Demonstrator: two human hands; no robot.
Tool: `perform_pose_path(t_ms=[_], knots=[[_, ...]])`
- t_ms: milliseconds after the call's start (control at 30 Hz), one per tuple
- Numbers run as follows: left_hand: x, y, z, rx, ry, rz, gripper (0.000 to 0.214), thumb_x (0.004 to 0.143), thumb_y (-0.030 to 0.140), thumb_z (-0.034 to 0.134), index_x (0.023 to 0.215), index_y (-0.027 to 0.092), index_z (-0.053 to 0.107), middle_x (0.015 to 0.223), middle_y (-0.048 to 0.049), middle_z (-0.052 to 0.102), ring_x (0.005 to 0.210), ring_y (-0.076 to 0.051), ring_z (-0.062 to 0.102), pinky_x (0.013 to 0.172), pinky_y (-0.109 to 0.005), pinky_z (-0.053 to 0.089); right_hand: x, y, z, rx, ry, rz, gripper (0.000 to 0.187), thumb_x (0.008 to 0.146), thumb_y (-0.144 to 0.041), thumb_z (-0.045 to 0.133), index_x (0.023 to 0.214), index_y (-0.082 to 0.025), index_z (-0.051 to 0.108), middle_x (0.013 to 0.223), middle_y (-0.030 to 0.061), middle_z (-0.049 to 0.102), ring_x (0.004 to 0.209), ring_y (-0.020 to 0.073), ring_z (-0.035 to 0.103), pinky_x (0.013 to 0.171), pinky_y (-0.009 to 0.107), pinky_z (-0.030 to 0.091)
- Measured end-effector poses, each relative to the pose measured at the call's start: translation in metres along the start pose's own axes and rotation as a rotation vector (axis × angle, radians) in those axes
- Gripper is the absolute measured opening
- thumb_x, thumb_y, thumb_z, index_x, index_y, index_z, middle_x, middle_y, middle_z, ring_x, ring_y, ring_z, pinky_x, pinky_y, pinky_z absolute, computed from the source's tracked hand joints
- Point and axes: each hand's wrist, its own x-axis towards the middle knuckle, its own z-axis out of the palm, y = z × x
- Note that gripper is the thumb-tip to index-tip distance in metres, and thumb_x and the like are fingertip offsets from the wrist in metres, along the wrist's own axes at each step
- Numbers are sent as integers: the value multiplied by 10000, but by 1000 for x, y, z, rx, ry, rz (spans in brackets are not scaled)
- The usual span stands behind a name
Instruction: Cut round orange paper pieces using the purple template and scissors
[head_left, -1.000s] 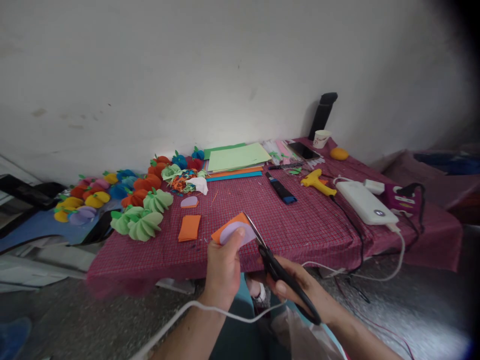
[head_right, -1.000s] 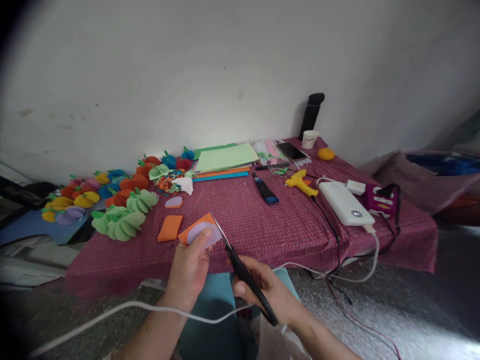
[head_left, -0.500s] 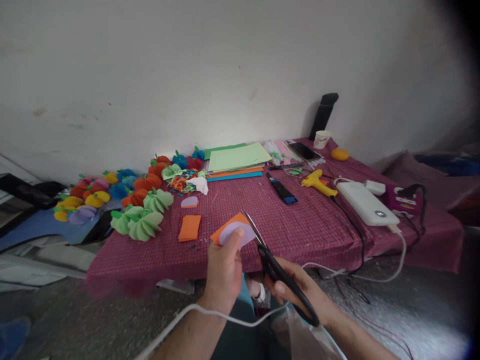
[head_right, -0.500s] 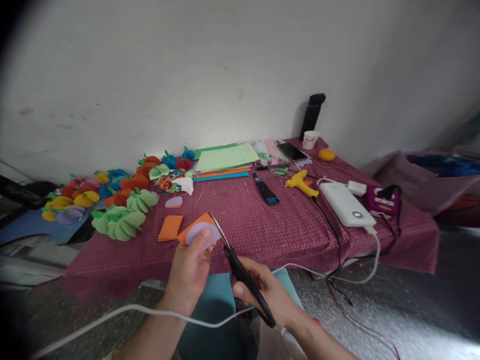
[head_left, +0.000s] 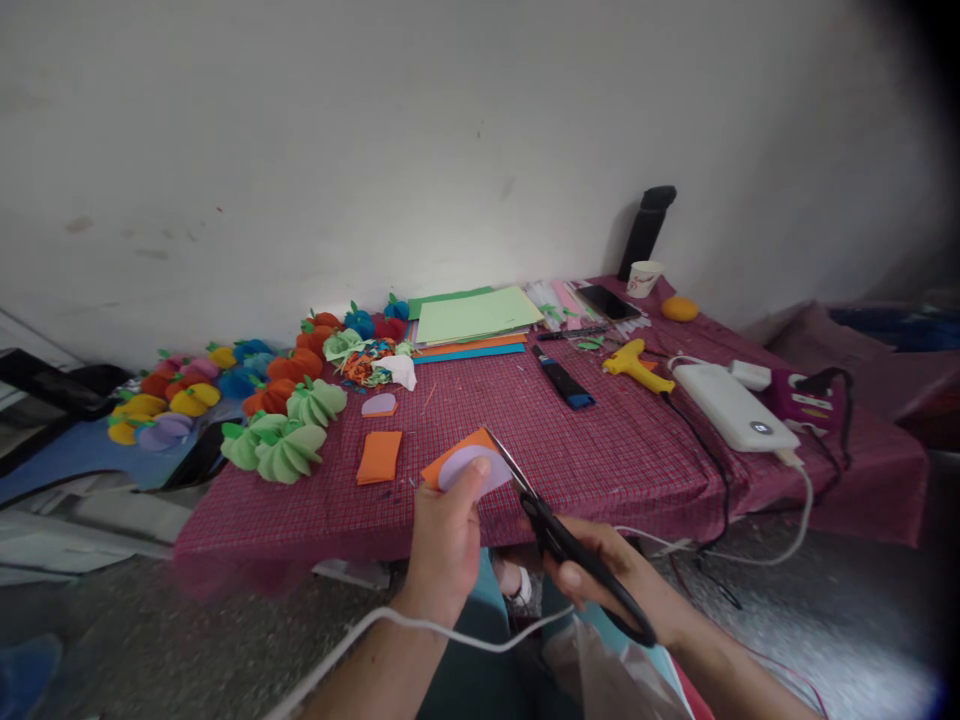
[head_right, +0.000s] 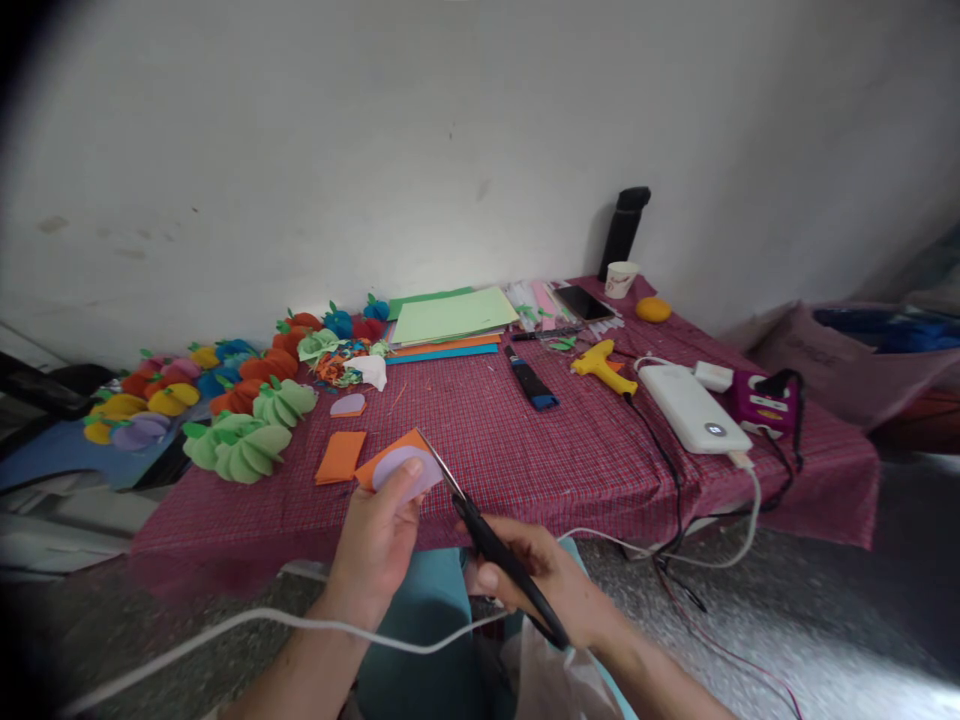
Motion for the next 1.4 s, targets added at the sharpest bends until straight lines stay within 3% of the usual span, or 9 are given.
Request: perform_pose_path(t_ms=[400, 1400], knots=[[1, 7, -3, 55, -38, -19, 109, 576, 155, 728, 658, 167, 658, 663, 27, 658, 639, -94, 581, 688, -219, 453, -2, -14, -13, -70, -86, 15, 300, 823, -434, 514, 777, -139, 486, 634, -34, 365, 574, 81, 307, 513, 206, 236], [8, 15, -13, 186, -126, -58, 41, 605, 170, 707, 629, 170, 674, 631, 21, 639, 614, -107, 553, 671, -243, 449, 1, -18, -31, -150, -164, 16, 271, 825, -403, 527, 820, -133, 542, 625, -31, 381, 532, 67, 336, 465, 175, 260]])
